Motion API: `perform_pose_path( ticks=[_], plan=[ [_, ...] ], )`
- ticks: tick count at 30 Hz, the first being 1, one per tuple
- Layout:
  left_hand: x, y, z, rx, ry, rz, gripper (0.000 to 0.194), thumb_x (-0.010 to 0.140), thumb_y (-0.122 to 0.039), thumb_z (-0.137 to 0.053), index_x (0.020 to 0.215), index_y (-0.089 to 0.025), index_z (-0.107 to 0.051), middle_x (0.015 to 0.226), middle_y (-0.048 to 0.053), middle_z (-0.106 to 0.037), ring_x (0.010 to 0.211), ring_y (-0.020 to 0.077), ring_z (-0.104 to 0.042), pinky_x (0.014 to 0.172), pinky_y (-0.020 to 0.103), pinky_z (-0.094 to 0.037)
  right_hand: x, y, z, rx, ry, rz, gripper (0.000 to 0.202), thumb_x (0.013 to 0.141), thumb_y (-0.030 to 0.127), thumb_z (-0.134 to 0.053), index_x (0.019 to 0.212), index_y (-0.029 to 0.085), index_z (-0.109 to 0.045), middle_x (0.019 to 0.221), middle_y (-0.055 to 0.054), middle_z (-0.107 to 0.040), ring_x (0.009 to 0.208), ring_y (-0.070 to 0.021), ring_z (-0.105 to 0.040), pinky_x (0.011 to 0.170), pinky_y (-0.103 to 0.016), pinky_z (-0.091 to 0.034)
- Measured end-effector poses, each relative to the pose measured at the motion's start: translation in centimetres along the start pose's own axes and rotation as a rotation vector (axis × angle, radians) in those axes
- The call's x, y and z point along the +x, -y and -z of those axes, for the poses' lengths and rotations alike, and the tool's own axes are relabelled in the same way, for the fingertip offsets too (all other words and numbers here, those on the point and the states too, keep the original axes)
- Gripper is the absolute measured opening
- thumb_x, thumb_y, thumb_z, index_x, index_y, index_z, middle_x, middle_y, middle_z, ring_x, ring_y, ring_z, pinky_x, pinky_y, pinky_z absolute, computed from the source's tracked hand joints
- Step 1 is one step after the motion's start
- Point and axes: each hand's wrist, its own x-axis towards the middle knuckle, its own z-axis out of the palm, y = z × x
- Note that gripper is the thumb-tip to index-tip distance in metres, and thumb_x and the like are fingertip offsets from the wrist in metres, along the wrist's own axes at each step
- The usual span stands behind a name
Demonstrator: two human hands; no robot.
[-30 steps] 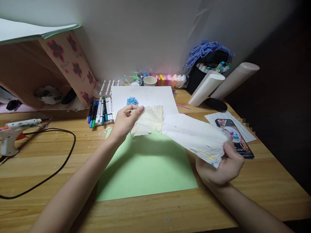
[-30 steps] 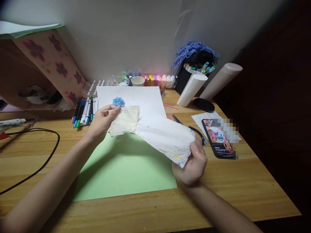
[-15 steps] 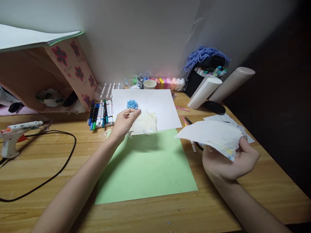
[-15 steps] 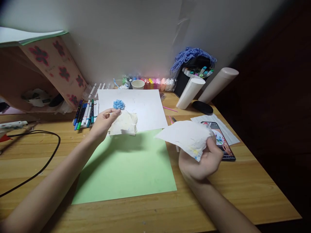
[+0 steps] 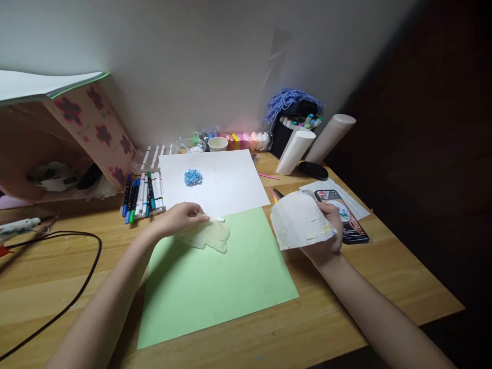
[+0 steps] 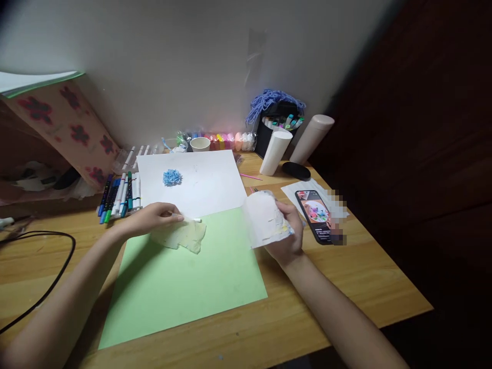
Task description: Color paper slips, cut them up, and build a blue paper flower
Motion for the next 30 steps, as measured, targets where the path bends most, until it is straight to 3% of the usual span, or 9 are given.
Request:
perform_pose_path(
  ticks=[3,7,12,14,18,22,25,27,30],
  plan=[
    [-0.6,-0.2,0.9,0.017,-0.026,0.021,0.040,0.075,-0.056,-0.056,0.086,-0.019,-0.067,0.082,0.006,-0.067,0.074,0.0203,-0.058,0.061,0.025,-0.038,0.8,-0.1,0.2,0.002,-0.017,-0.089,0.014,0.068,0.034,-0.056,0.063,0.021,-0.055,0.055,0.002,-0.056,0.052,-0.0185,-0.059,0.049,-0.032,-0.052],
    [-1.0,0.3,1.0,-0.036,-0.017,0.024,0.040,0.073,-0.055,-0.059,0.088,-0.020,-0.068,0.086,0.007,-0.069,0.077,0.0218,-0.060,0.063,0.026,-0.040,3.0,-0.5,0.3,-0.033,0.094,0.010,0.017,0.071,0.035,-0.055,0.075,0.019,-0.059,0.069,0.001,-0.062,0.064,-0.0170,-0.063,0.055,-0.028,-0.053],
    [-0.7,1.4,0.1,-0.051,-0.010,-0.016,0.034,0.069,-0.047,-0.064,0.086,-0.019,-0.069,0.086,0.007,-0.069,0.079,0.0228,-0.061,0.067,0.028,-0.042,6.5,-1.6,0.7,-0.135,-0.133,0.208,0.013,0.075,0.034,-0.059,0.076,0.021,-0.055,0.074,0.005,-0.063,0.074,-0.0111,-0.063,0.061,-0.020,-0.053],
    [-0.8,1.5,-0.3,-0.075,-0.021,-0.029,0.032,0.069,-0.045,-0.063,0.086,-0.019,-0.069,0.085,0.007,-0.069,0.079,0.0231,-0.062,0.068,0.029,-0.043,7.8,-2.0,0.9,-0.190,-0.140,0.228,0.013,0.079,0.036,-0.057,0.078,0.023,-0.054,0.077,0.005,-0.065,0.079,-0.0119,-0.064,0.064,-0.022,-0.054],
    [-1.6,1.4,-1.3,-0.128,-0.062,-0.030,0.032,0.073,-0.046,-0.060,0.085,-0.018,-0.068,0.086,0.007,-0.070,0.078,0.0227,-0.062,0.068,0.029,-0.044,9.0,-3.0,0.9,-0.381,-0.031,0.169,0.016,0.086,0.034,-0.052,0.079,0.020,-0.058,0.078,0.003,-0.067,0.075,-0.0113,-0.065,0.066,-0.025,-0.055],
    [-2.4,2.0,-2.7,-0.191,-0.149,-0.023,0.034,0.079,-0.048,-0.054,0.086,-0.017,-0.067,0.091,0.009,-0.070,0.084,0.0226,-0.062,0.072,0.030,-0.044,7.1,-4.5,0.0,-0.688,0.072,0.126,0.016,0.086,0.025,-0.060,0.096,0.013,-0.059,0.089,-0.002,-0.065,0.074,-0.0123,-0.064,0.064,-0.026,-0.054],
    [-2.9,2.7,-3.5,-0.206,-0.201,-0.017,0.034,0.079,-0.047,-0.055,0.089,-0.016,-0.066,0.090,0.009,-0.070,0.083,0.0226,-0.061,0.071,0.030,-0.043,4.1,-4.8,-0.3,-0.953,0.150,0.139,0.028,0.076,0.022,-0.067,0.102,0.019,-0.060,0.104,-0.005,-0.062,0.097,-0.0194,-0.061,0.083,-0.031,-0.050],
    [-3.2,2.9,-3.7,-0.204,-0.215,-0.022,0.035,0.079,-0.048,-0.055,0.091,-0.016,-0.066,0.092,0.008,-0.069,0.084,0.0222,-0.060,0.071,0.030,-0.043,2.4,-4.2,0.3,-1.148,0.162,0.135,0.025,0.072,0.018,-0.068,0.096,0.019,-0.061,0.105,-0.008,-0.061,0.107,-0.0261,-0.056,0.094,-0.038,-0.043],
    [-3.2,2.7,-4.1,-0.188,-0.214,-0.024,0.038,0.078,-0.053,-0.055,0.089,-0.018,-0.067,0.094,0.007,-0.069,0.085,0.0222,-0.060,0.071,0.030,-0.042,1.4,-2.6,2.4,-1.431,0.091,0.088,0.017,0.075,0.013,-0.059,0.092,0.013,-0.059,0.106,-0.018,-0.059,0.112,-0.0356,-0.051,0.096,-0.049,-0.037]
  ],
)
